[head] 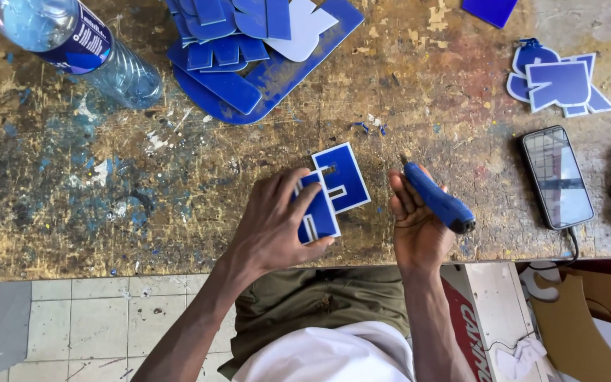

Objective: Trimming the edges of blue plastic letters using a utility knife on a workbench.

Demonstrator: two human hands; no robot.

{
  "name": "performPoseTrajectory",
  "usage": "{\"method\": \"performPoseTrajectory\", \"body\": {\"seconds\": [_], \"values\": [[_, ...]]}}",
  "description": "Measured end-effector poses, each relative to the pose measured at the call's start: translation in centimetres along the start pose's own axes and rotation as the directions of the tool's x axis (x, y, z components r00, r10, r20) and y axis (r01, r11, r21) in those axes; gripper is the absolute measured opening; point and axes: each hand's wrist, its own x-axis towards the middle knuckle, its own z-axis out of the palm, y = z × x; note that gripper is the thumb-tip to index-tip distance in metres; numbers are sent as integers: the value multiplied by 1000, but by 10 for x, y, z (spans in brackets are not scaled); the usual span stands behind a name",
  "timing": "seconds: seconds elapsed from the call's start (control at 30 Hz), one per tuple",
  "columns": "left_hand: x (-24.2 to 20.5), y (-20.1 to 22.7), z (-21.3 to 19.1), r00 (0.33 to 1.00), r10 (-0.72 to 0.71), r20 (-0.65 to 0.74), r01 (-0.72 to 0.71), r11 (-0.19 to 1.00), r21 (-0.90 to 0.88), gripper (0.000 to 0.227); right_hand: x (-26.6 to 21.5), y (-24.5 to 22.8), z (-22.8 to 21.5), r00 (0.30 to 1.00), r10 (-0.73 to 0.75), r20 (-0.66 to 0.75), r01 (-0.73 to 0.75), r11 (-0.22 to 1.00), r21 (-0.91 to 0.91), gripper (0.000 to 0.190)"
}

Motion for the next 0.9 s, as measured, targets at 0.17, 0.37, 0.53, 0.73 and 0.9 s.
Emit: {"method": "performPoseTrajectory", "body": {"seconds": [0.17, 0.37, 0.53, 0.73, 0.9], "values": [[6, -2, 15, 1000, -5, 12, 4, 999, 39, 89, -14, -19, 22, 999, -30, 23, 31, 999, -36, 51], [5, -2, 21, 1000, -12, 6, 12, 998, 69, 88, -18, -13, 21, 967, -205, 150, 236, 943, -236, 60], [-2, -5, 31, 998, 31, -58, -26, 997, 75, 84, -4, 13, 3, 904, -362, 227, 419, 856, -303, 53], [-6, -4, 42, 991, 18, -129, -12, 999, 48, 82, -6, 1, 59, 772, -230, 592, 633, 360, -685, 45], [-5, -6, 47, 992, -6, -124, 16, 997, 73, 86, 5, 12, 57, 729, -81, 680, 674, 253, -693, 35]]}}
